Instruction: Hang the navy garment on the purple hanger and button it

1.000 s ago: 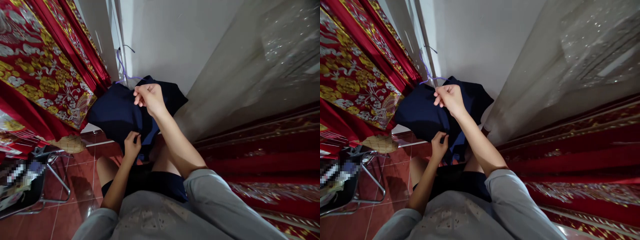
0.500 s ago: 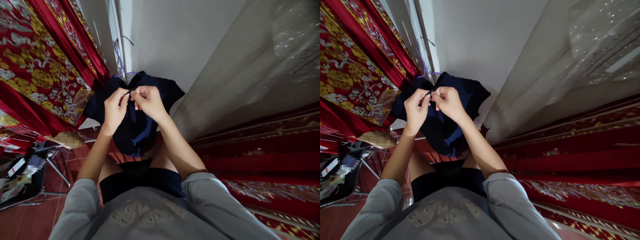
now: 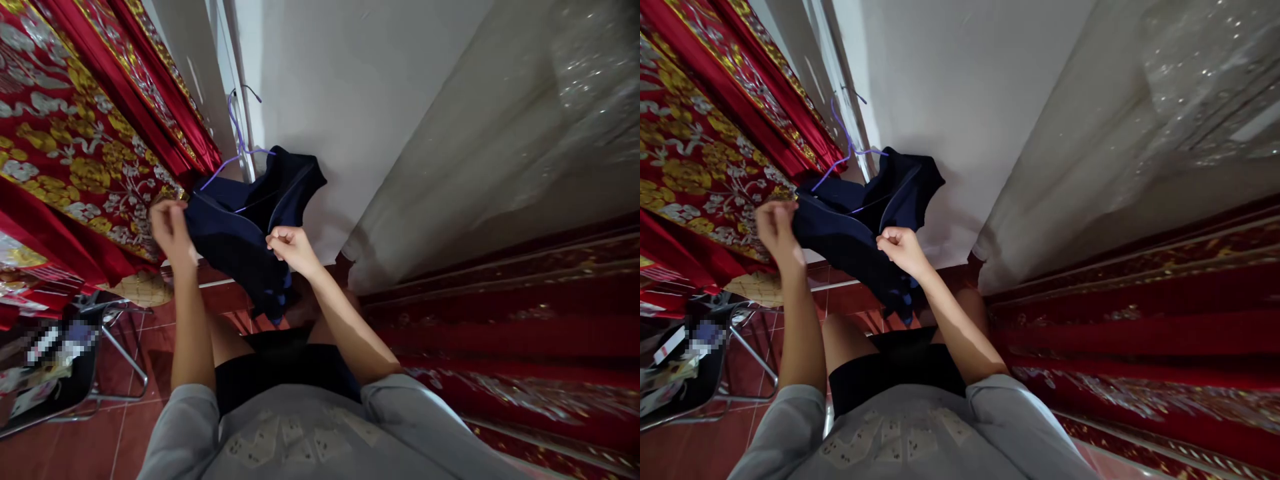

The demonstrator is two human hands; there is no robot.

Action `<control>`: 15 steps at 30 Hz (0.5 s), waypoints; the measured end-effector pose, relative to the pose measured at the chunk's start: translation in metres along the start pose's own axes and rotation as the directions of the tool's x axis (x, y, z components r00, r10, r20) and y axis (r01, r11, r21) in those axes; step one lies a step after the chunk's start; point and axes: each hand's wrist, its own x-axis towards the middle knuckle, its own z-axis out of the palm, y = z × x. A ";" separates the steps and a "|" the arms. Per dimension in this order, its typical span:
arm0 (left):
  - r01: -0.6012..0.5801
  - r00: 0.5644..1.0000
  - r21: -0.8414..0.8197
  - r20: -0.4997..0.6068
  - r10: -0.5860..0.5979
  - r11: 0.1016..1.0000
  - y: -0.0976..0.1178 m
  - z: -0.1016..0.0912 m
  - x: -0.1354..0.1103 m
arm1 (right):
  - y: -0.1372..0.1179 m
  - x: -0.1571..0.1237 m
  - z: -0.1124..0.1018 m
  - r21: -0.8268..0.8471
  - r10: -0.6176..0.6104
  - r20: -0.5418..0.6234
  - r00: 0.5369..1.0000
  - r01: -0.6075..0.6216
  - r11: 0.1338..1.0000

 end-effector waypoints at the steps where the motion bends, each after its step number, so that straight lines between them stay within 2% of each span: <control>1: -0.025 0.998 0.018 0.060 0.024 1.000 0.003 0.008 -0.008 | -0.001 -0.002 0.003 0.012 -0.001 0.017 1.000 0.001 1.000; 4: -0.123 0.968 0.112 0.232 0.095 0.986 0.020 0.039 -0.028 | -0.001 -0.013 0.014 -0.002 0.001 0.043 0.999 -0.001 1.000; 5: -0.151 0.960 0.145 0.257 0.110 0.978 0.026 0.048 -0.030 | 0.000 -0.018 0.017 -0.017 0.008 0.049 0.999 -0.007 1.000; 8: -0.165 0.969 0.244 0.222 0.110 0.956 0.028 0.063 -0.025 | 0.004 -0.035 0.024 -0.065 0.059 0.083 0.995 -0.053 0.996; 11: -0.091 0.988 0.306 0.144 0.049 0.948 0.008 0.062 -0.010 | 0.005 -0.046 0.027 -0.104 0.114 0.108 0.988 -0.103 0.989; 15: 0.033 0.981 0.220 0.181 -0.074 0.975 -0.023 0.046 0.009 | 0.000 -0.044 0.025 -0.132 0.070 0.128 0.989 -0.053 0.990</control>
